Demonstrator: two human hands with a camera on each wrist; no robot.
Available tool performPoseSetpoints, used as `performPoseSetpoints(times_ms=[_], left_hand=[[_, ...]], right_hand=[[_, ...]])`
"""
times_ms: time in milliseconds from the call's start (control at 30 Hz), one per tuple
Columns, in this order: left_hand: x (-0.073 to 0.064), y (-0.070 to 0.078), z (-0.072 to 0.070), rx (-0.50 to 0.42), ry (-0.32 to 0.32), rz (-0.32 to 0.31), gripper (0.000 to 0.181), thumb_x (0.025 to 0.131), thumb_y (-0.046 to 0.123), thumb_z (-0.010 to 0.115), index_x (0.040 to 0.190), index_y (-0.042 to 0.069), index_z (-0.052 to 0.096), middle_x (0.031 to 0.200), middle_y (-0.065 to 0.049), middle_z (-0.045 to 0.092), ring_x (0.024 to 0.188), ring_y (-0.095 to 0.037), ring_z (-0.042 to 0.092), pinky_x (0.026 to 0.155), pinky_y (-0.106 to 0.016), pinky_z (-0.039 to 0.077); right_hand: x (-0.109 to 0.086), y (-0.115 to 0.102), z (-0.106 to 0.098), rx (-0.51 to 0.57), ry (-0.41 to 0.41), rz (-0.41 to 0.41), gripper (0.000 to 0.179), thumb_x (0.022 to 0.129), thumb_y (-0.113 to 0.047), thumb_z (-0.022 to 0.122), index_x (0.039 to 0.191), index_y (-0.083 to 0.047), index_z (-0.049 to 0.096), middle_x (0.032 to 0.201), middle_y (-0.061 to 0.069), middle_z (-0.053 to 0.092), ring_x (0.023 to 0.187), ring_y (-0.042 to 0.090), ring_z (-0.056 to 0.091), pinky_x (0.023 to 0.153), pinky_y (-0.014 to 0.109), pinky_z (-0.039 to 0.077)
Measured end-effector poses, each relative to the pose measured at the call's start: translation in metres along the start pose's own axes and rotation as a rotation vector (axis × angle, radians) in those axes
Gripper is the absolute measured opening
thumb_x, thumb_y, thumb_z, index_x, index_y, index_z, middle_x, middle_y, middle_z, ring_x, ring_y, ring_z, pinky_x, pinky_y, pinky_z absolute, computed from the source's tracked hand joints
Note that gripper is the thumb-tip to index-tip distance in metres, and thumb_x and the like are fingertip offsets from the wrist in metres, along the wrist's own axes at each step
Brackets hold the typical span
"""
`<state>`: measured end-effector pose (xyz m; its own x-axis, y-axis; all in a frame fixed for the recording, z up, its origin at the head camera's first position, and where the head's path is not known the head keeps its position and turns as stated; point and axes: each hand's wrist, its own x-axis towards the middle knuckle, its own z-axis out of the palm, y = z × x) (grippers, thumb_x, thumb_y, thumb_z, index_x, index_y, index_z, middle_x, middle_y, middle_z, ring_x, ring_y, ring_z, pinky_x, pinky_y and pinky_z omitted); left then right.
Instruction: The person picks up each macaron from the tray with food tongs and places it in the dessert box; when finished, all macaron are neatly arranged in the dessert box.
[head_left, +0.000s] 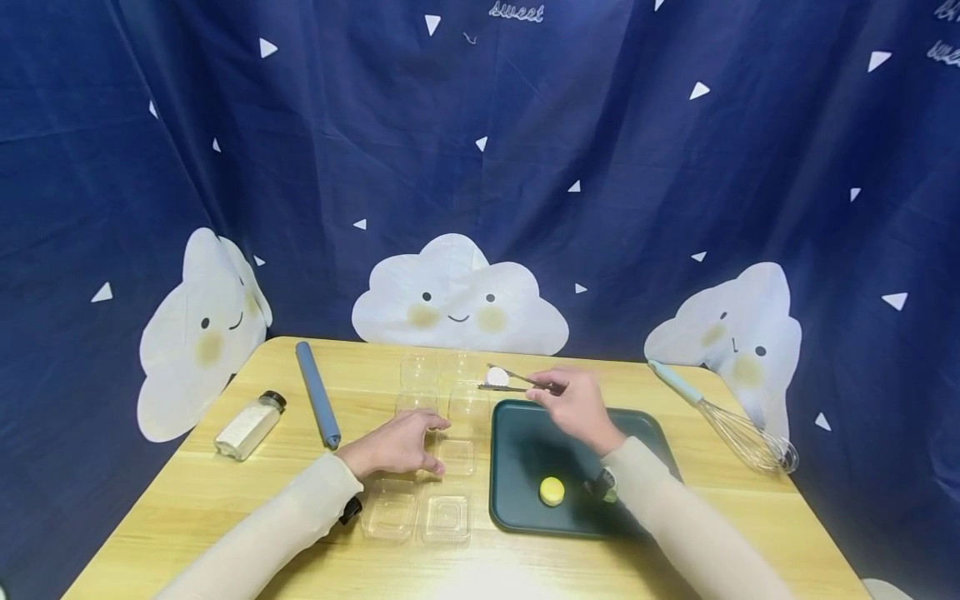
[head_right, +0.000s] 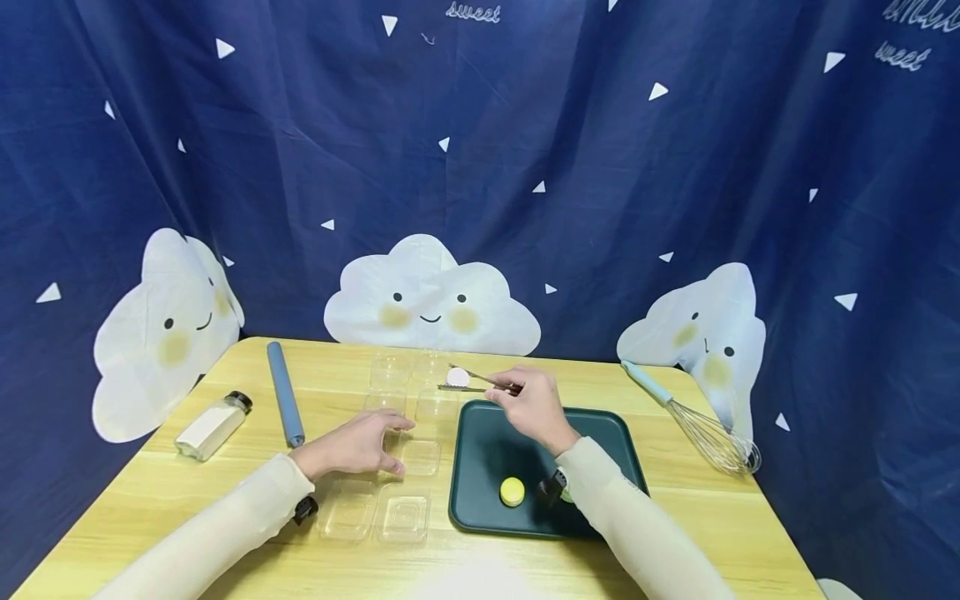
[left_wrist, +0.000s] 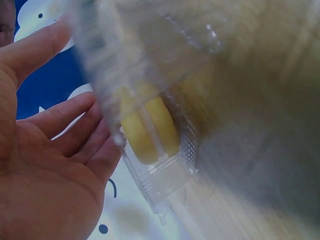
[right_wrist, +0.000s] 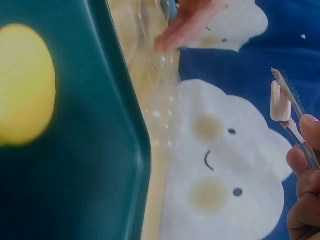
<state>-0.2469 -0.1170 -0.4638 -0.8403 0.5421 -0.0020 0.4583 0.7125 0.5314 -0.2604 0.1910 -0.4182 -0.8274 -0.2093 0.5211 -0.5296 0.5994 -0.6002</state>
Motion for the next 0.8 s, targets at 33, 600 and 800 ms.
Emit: performPoseSetpoints(times_ms=[33,600,800], left_hand=[[0.0,0.0,0.0,0.001,0.0,0.001,0.077,0.069,0.033,0.092,0.135,0.004,0.063,0.139,-0.014,0.063,0.131,-0.038,0.056,0.116,-0.06,0.042],[0.0,0.002,-0.001,0.014,-0.006,-0.01,0.077,0.069,0.034,0.092,0.135,0.004,0.063,0.137,-0.013,0.063,0.129,-0.037,0.057,0.114,-0.058,0.044],[0.0,0.001,0.001,-0.003,-0.002,-0.019,0.077,0.069,0.033,0.092,0.134,0.005,0.063,0.137,-0.013,0.063,0.13,-0.038,0.056,0.114,-0.058,0.044]], right_hand=[[0.0,-0.001,0.003,0.003,-0.008,-0.014,0.018,0.081,-0.011,0.084,0.099,-0.012,0.082,0.089,0.002,0.079,0.071,0.008,0.065,0.065,0.02,0.056],[-0.007,-0.015,0.032,0.056,-0.152,-0.056,0.016,0.08,-0.008,0.085,0.095,-0.013,0.082,0.082,-0.003,0.075,0.069,0.0,0.064,0.063,0.018,0.057],[-0.012,-0.017,0.04,0.07,-0.23,-0.069,0.014,0.081,-0.008,0.083,0.096,-0.009,0.082,0.085,0.005,0.077,0.069,0.001,0.066,0.063,0.017,0.057]])
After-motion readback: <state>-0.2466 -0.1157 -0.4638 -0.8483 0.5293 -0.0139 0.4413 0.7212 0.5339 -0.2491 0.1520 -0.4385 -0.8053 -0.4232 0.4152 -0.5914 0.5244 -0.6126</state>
